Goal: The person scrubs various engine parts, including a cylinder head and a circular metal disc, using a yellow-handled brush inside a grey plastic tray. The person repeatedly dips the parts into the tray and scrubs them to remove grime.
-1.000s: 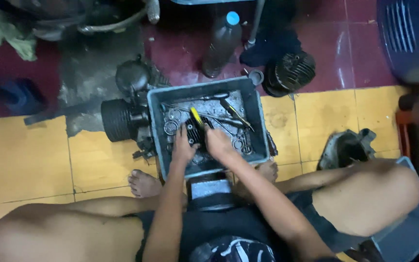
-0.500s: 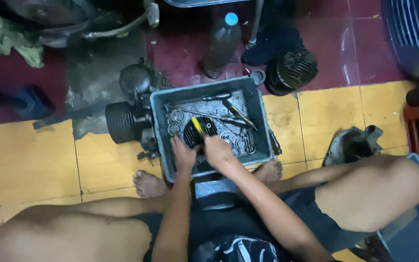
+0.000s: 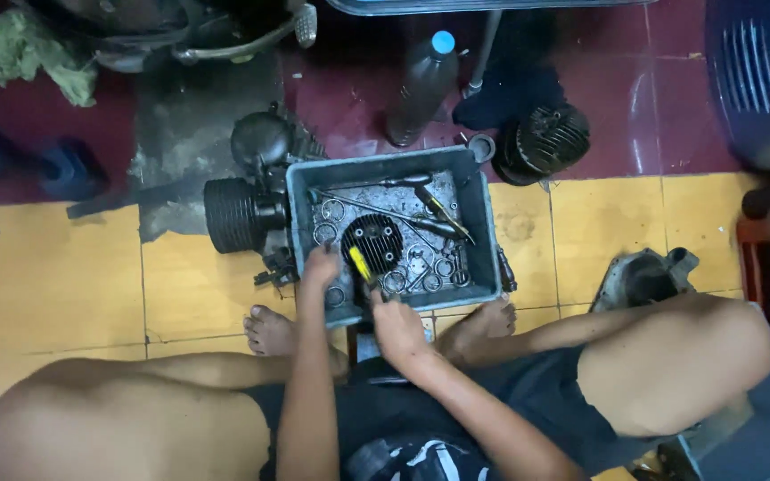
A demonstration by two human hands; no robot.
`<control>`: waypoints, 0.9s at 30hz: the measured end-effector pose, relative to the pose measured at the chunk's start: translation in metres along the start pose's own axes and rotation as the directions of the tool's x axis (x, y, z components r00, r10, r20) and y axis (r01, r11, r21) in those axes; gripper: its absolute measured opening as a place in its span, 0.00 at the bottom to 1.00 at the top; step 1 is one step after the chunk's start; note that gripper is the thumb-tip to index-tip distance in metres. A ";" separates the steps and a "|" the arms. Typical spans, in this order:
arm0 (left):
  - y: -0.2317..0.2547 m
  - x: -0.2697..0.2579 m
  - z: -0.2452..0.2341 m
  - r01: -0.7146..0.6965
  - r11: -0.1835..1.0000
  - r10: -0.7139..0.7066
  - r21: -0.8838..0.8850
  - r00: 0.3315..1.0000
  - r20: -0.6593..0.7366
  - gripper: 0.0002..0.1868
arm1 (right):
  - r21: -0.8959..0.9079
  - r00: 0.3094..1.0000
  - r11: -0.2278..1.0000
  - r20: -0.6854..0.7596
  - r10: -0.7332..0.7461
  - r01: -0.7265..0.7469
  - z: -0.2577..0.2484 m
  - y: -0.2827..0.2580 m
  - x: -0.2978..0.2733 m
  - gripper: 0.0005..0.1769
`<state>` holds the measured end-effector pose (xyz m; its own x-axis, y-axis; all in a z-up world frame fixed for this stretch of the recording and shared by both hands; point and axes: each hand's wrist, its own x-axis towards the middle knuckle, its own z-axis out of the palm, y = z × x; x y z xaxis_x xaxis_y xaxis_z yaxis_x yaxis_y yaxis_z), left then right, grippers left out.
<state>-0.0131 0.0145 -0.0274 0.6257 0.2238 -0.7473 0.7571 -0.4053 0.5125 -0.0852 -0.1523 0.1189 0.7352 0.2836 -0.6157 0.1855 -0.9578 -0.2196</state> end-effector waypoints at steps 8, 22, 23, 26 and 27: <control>0.068 -0.052 -0.060 -0.095 0.967 0.069 -0.237 0.991 -0.114 0.33 | -0.014 0.991 0.999 -0.124 -0.054 0.052 0.000 -0.018 0.029 0.25; 0.046 -0.018 -0.048 -0.044 0.965 0.020 -0.259 0.995 -0.095 0.36 | -0.229 0.961 0.968 -0.228 -0.158 0.105 0.057 -0.006 0.020 0.25; 0.050 -0.026 -0.052 -0.032 0.969 0.014 -0.245 0.997 -0.071 0.37 | -0.268 0.958 0.957 -0.229 -0.174 0.110 0.074 -0.001 0.018 0.25; 0.067 -0.047 -0.052 -0.021 0.975 0.013 -0.219 0.999 -0.039 0.37 | -0.268 0.956 0.958 -0.241 -0.169 0.101 0.049 0.004 0.023 0.26; 0.067 -0.056 -0.057 -0.010 0.977 -0.001 -0.211 0.999 -0.051 0.37 | -0.226 0.954 0.967 -0.247 -0.171 0.115 0.030 -0.002 0.025 0.27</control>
<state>0.0132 0.0248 0.0733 0.6337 0.2695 -0.7251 0.7735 -0.2109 0.5977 -0.0865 -0.1418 0.0809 0.8304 0.4224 -0.3633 0.4111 -0.9047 -0.1122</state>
